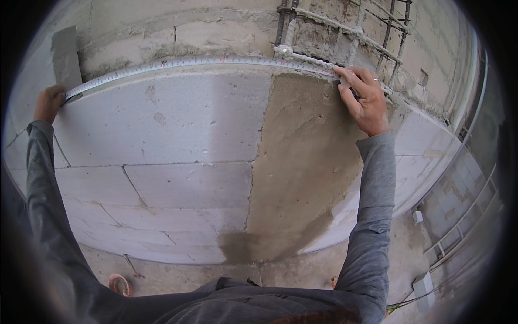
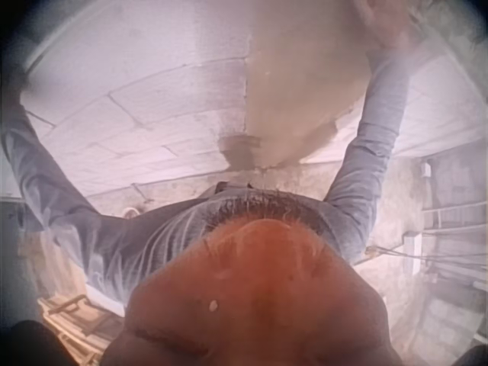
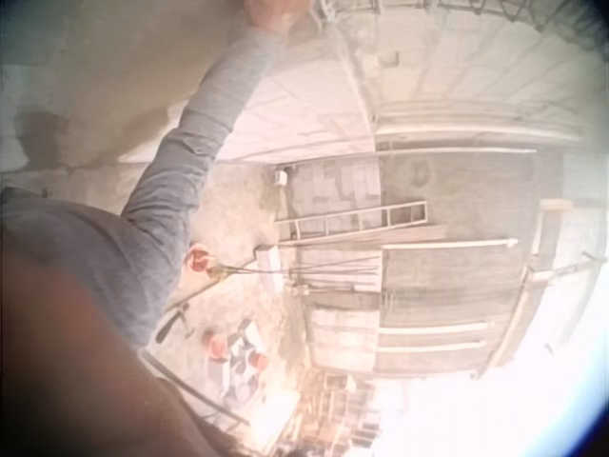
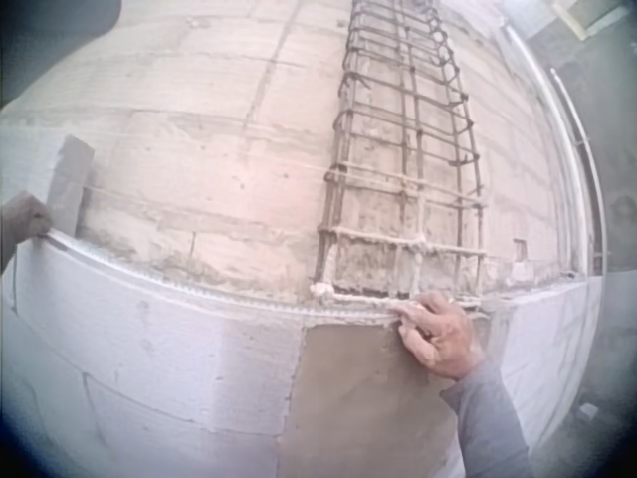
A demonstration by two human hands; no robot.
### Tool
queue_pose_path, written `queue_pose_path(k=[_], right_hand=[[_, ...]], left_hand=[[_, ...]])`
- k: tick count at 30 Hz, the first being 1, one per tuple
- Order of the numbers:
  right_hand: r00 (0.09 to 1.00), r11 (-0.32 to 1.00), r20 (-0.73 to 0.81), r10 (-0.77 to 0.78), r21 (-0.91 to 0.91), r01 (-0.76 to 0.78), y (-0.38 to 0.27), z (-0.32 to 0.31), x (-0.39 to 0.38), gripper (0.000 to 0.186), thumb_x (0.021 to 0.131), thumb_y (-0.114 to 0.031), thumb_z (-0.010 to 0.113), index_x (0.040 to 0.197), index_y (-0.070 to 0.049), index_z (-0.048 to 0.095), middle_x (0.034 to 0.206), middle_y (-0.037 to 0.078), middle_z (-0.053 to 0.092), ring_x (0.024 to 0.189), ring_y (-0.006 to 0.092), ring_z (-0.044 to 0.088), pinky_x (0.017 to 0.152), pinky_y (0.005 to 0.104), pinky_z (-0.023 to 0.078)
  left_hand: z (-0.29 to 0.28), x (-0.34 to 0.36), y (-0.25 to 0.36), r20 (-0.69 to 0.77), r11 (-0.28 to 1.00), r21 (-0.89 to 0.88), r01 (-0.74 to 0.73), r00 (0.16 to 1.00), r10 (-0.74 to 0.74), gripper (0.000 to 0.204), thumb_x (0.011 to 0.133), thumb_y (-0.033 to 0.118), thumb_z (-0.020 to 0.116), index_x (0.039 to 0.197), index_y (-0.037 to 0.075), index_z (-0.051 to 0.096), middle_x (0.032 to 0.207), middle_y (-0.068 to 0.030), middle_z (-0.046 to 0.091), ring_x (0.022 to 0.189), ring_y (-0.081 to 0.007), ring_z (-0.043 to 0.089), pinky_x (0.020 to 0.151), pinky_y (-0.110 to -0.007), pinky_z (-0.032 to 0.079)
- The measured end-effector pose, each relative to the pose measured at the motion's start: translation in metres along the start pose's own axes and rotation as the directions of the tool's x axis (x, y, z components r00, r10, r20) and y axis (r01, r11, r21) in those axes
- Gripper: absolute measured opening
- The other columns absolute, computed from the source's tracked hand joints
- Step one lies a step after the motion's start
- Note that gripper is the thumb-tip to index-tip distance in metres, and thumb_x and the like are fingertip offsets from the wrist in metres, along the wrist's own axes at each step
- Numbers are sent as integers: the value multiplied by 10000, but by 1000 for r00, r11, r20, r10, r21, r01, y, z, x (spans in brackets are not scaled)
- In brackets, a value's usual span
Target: The person measures a wall and a white foam panel using a tape measure, then cuts the panel with a hand saw. After cutting, the person applies mortar to the wall with a trowel, preparing the surface for panel installation.
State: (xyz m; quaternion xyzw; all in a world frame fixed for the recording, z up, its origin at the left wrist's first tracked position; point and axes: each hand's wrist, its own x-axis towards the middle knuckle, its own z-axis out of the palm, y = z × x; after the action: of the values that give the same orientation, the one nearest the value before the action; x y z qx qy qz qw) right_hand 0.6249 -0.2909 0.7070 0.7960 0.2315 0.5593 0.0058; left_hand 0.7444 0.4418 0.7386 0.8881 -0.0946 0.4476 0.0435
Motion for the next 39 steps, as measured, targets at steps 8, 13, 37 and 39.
queue_pose_path(k=[8, 13, 37, 39], right_hand=[[1000, 1000, -19, 1, 14, -1, 1, 1, -2, 327, 817, -153, 620, 1134, -193, 687, 1042, 63, 625, 945, 248, 571, 827, 349, 487], [999, 999, -32, 22, 37, -21, 1, 5, -2, 329, 818, -145, 617, 1135, -197, 688, 1028, 53, 623, 946, 237, 572, 838, 338, 484], [1000, 1000, -5, -25, 3, 25, 5, 4, -2, 320, 833, -140, 599, 1139, -168, 687, 1029, 60, 621, 968, 241, 563, 832, 345, 478], [1000, 1000, -7, -14, 20, 14, 2, 2, -2, 319, 830, -139, 600, 1136, -167, 689, 1027, 62, 623, 967, 243, 565, 832, 344, 475]], left_hand=[[2, -2, 5, -29, 997, -54, 62, 998, -64, 219, 799, 109, 578, 965, -8, 662, 771, -186, 646, 684, -260, 632, 686, -371, 487], [-6, -5, 15, 13, 991, -72, 111, 994, -111, 224, 802, 115, 581, 974, -2, 665, 794, -182, 655, 715, -263, 637, 711, -363, 487], [1, -1, -2, -19, 999, 2, 32, 999, -32, 217, 832, 130, 580, 988, 6, 666, 793, -148, 669, 674, -229, 629, 666, -356, 489], [-1, -2, -11, -48, 997, 62, -38, 998, 41, 218, 830, 138, 580, 983, 8, 665, 801, -155, 666, 693, -246, 632, 681, -362, 486]])
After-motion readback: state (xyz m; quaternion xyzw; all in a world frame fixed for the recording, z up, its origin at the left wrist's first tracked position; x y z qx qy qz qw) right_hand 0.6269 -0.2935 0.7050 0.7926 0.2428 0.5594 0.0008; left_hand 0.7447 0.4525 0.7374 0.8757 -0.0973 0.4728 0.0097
